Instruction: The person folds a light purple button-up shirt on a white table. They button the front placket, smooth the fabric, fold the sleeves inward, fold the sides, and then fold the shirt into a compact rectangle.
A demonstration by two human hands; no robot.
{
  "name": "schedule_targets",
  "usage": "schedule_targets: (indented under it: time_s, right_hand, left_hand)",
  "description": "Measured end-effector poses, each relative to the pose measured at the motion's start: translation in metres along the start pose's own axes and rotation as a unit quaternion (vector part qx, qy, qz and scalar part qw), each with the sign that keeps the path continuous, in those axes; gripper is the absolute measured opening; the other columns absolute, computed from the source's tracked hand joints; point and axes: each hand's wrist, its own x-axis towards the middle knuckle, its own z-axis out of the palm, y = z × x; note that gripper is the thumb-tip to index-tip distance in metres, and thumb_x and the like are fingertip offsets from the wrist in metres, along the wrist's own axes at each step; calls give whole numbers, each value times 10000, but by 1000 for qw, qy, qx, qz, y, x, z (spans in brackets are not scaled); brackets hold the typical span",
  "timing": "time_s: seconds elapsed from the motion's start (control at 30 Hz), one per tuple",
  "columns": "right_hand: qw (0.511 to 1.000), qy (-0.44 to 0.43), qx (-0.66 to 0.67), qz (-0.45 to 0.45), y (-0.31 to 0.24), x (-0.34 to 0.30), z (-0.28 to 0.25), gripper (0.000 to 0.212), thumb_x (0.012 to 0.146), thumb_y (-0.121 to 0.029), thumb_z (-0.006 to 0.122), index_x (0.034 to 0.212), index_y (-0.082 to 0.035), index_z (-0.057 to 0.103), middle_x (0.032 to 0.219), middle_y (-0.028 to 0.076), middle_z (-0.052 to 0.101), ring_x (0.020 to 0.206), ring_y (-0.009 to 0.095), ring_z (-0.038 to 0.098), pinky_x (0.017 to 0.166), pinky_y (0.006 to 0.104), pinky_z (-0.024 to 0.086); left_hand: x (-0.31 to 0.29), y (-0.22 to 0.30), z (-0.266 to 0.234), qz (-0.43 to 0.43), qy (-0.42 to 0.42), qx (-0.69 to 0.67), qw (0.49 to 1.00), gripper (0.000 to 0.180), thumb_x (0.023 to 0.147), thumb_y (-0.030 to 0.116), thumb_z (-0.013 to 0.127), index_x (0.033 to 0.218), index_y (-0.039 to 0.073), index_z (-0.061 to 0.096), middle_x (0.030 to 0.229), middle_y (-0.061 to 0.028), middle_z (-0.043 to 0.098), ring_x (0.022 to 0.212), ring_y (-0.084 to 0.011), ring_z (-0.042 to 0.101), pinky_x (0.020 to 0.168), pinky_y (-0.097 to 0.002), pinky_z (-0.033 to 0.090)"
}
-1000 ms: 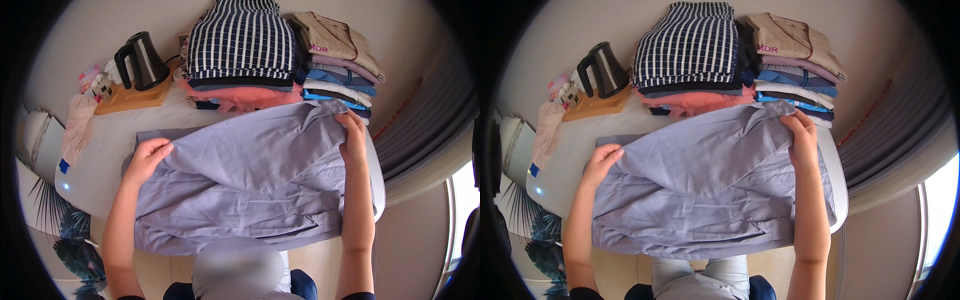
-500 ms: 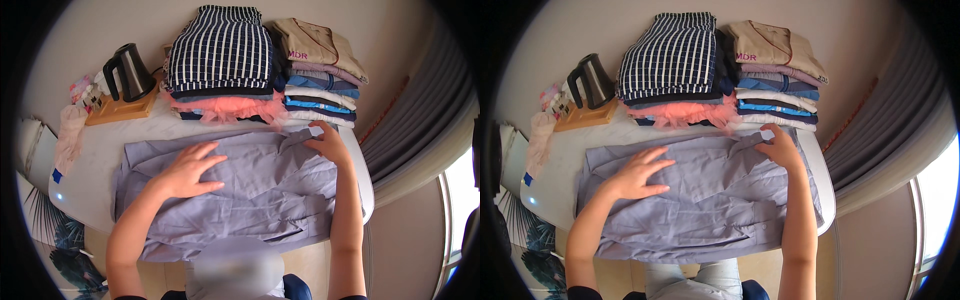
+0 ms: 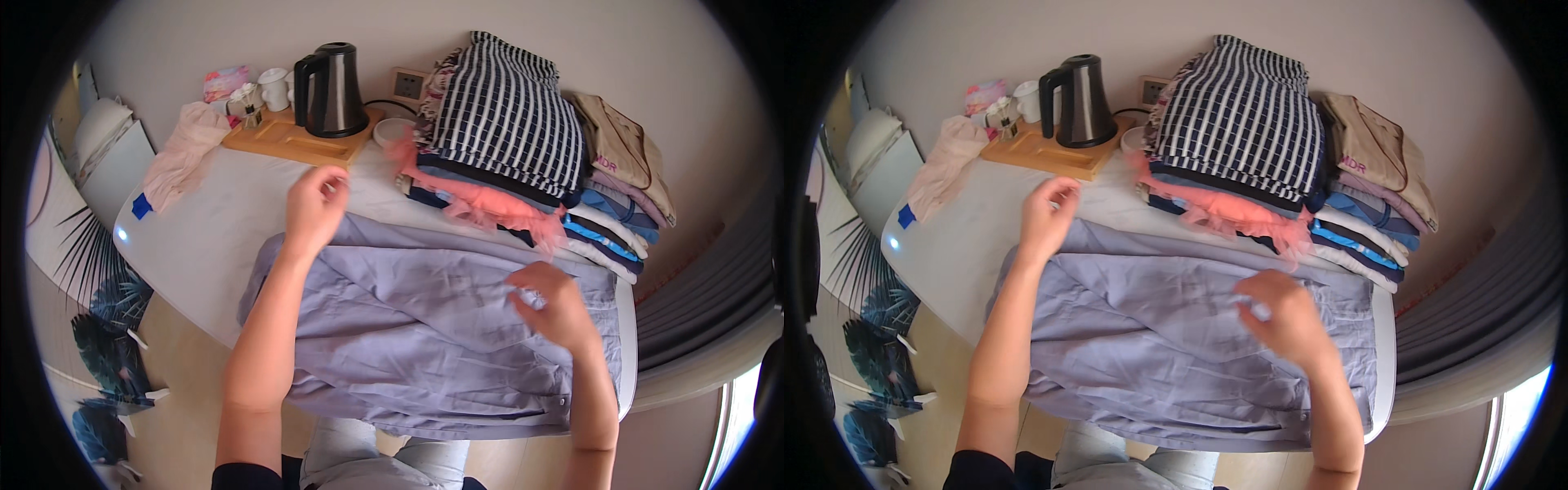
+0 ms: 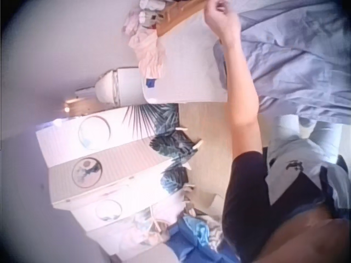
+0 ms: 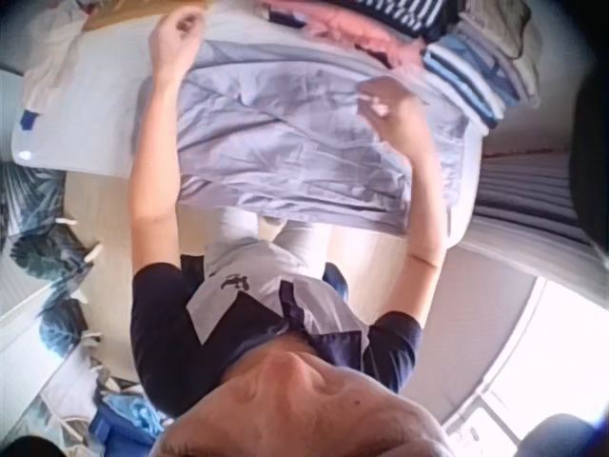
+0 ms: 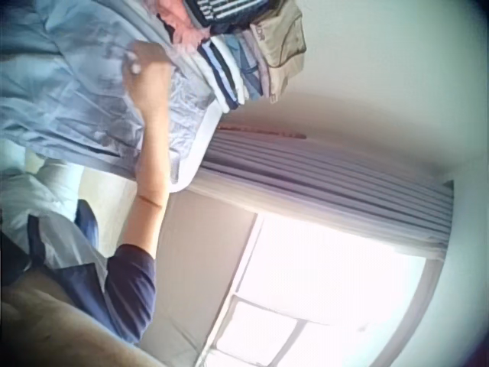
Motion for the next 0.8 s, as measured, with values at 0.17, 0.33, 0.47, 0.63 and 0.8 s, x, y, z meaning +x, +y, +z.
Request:
schedule_targets:
  time_s: [0.17, 0.33, 0.47, 0.63, 0.8]
  right_hand:
    - [987, -80, -62, -121, -60, 46, 87, 190, 727, -166, 718, 751, -46, 573, 749, 96, 545, 733, 275, 598, 627, 377, 517]
    - [997, -31, -40, -61, -61, 43, 121, 165, 700, -135, 708, 740, -54, 571, 784, 93, 544, 739, 277, 595, 607, 385, 516]
    - [997, -19, -38, -68, -51, 38, 123, 194, 696, -94, 707, 866, -42, 629, 804, 89, 574, 730, 277, 606, 620, 375, 517]
    - [995, 47, -32, -81, -49, 46, 107, 123, 691, -73, 680, 781, -48, 599, 734, 91, 535, 666, 286, 587, 574, 378, 501]
    - [994, -61, 20, -91, -39, 41, 106, 124, 761, -125, 680, 718, -44, 597, 705, 118, 571, 639, 308, 596, 555, 405, 486]
  left_hand:
    - [6, -60, -21, -23, 21, 205, 978, 183, 784, 170, 702, 914, 42, 694, 843, -116, 684, 746, -265, 647, 718, -369, 516]
    - [8, -51, -27, -187, -188, 180, 947, 260, 765, 198, 722, 958, 25, 700, 923, -169, 696, 869, -306, 666, 795, -384, 518]
    - [9, -60, -41, -198, -244, 107, 943, 236, 784, 145, 688, 976, 8, 695, 935, -170, 698, 863, -275, 668, 791, -363, 512]
    - [10, -52, -42, -224, -231, 129, 938, 212, 795, -21, 571, 980, -13, 675, 917, -113, 685, 852, -194, 629, 778, -317, 489]
    - [9, -52, -36, -238, -226, 126, 936, 345, 732, -81, 460, 991, 2, 672, 1024, -198, 673, 957, -293, 638, 836, -355, 483]
